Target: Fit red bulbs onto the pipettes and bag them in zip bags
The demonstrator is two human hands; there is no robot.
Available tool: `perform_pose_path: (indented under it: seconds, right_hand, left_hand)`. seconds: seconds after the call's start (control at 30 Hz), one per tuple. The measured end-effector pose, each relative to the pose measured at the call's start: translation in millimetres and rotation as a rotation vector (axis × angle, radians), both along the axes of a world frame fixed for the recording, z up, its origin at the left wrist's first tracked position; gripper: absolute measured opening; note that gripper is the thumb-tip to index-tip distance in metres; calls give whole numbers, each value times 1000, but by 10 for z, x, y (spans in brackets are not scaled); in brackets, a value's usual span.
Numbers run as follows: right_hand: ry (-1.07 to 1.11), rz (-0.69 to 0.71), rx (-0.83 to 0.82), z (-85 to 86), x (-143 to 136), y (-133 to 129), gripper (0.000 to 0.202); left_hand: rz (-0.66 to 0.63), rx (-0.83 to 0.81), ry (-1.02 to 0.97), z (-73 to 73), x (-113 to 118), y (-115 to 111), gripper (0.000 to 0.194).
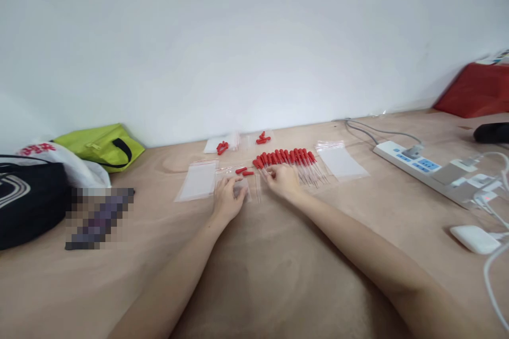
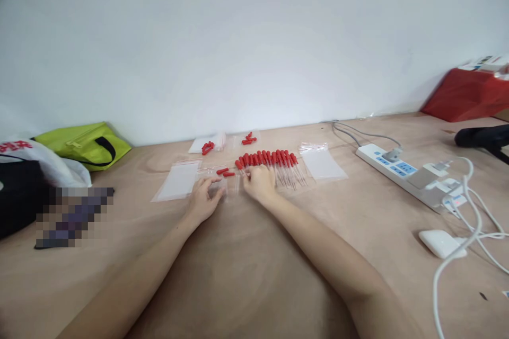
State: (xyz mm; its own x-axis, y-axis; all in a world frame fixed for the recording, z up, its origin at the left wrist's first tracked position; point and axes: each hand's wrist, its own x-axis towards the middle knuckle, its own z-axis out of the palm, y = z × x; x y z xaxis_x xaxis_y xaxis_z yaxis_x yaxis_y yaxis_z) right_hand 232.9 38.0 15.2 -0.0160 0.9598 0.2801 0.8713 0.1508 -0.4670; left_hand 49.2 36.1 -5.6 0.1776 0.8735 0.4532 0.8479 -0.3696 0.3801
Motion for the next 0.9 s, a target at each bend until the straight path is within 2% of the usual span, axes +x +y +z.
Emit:
perform_pose_path:
  seconds: [0.13, 0.27, 0.37, 0.5, 0.7, 0.9]
  right_hand:
    - [-25, -62, 16, -1, -244, 138, 22]
    - [-112, -113, -38, -2, -365, 174, 22]
    - [-167, -112, -79, 8, -388, 171, 22]
    - [-201, -99, -90, 32, -378, 148, 23]
    - [-244, -45, -109, 89, -328, 4, 26]
    - [-255, 18, -208, 129, -347, -111, 28]
  left_hand:
    - [-6, -32, 25, -14, 5, -35, 23]
    - [11, -72, 48, -13, 7, -41, 24]
    - [31, -95, 91, -7, 16, -1, 30]
    - [14, -24, 139, 18, 30, 138, 33]
    - [-10, -2, 131, 47, 62, 363, 25]
    - [28, -6, 174, 42, 140, 389, 15]
